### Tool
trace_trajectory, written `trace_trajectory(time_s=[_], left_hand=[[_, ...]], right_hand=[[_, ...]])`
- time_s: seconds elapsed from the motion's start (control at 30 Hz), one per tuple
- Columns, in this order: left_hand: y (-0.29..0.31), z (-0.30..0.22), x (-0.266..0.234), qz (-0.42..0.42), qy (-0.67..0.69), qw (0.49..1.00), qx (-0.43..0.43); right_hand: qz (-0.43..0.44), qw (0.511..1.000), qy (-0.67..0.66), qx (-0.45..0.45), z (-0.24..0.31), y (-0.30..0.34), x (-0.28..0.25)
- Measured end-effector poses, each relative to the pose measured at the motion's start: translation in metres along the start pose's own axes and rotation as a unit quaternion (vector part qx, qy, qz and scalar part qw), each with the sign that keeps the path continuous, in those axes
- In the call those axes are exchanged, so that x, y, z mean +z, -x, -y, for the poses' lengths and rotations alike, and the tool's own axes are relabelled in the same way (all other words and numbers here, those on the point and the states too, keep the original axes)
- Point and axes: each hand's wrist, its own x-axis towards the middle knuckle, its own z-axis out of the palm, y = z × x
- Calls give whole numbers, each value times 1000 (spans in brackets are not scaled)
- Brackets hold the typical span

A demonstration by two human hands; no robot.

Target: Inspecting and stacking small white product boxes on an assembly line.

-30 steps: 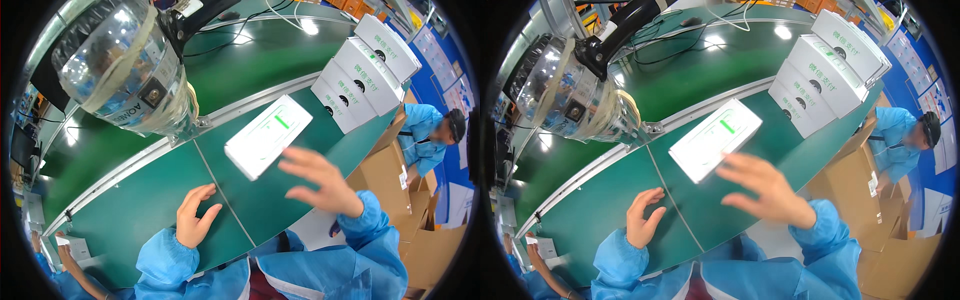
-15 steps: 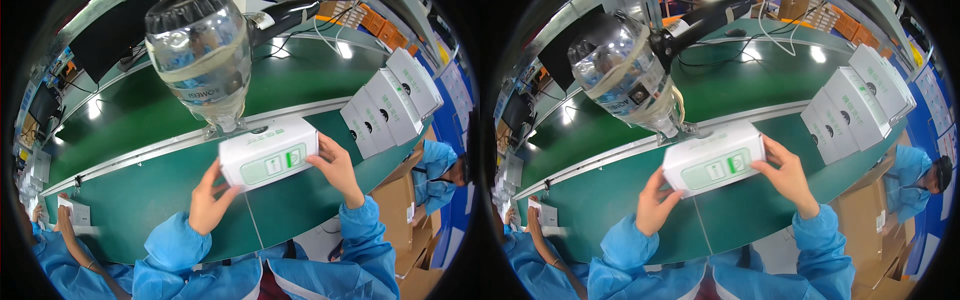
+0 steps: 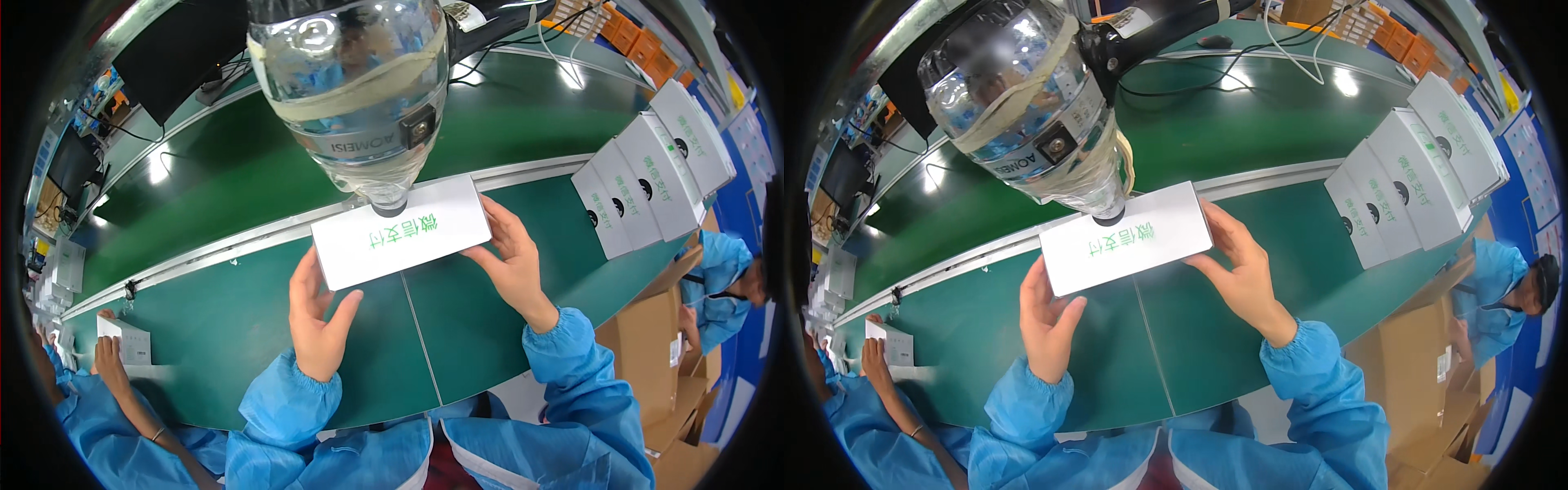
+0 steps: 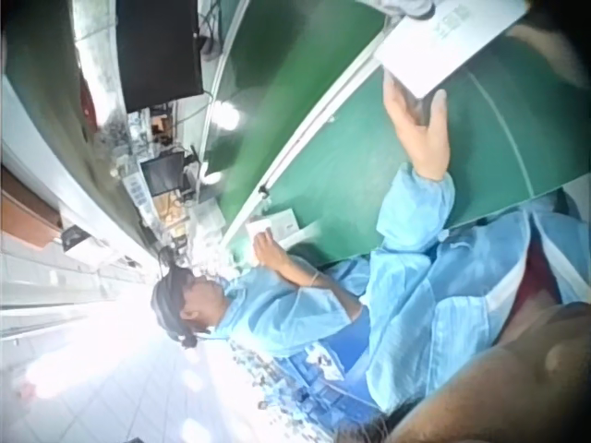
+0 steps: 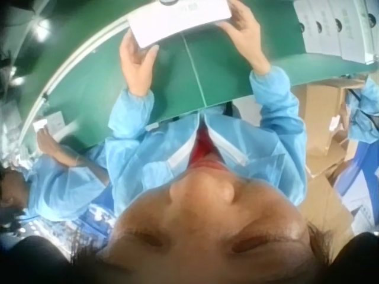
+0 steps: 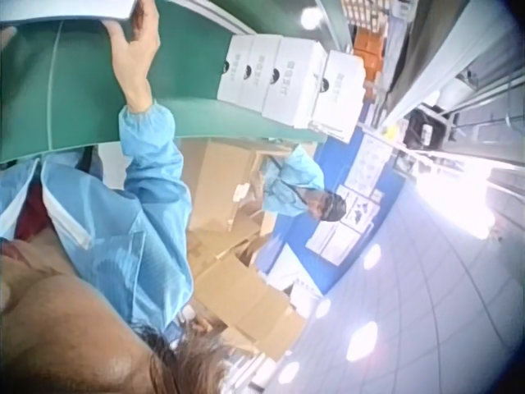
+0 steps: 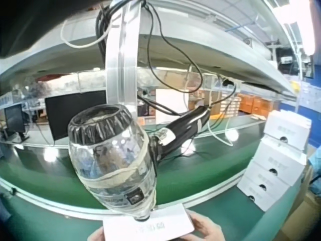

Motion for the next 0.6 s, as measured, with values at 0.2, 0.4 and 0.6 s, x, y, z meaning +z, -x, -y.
trace_trajectory(time_s=[0.2,0.4,0.6], left_hand=[[-8,13,2,-11,30,999,32],[-9,19,1,-18,30,999,29],[-11,18,0,-4,-9,998,57]], right_hand=[[-5,992,109,-58,-9,-10,-5],[7,988,138,-67,-19,-10,-8],[-9,997,66,-32,-22,-8,-6]])
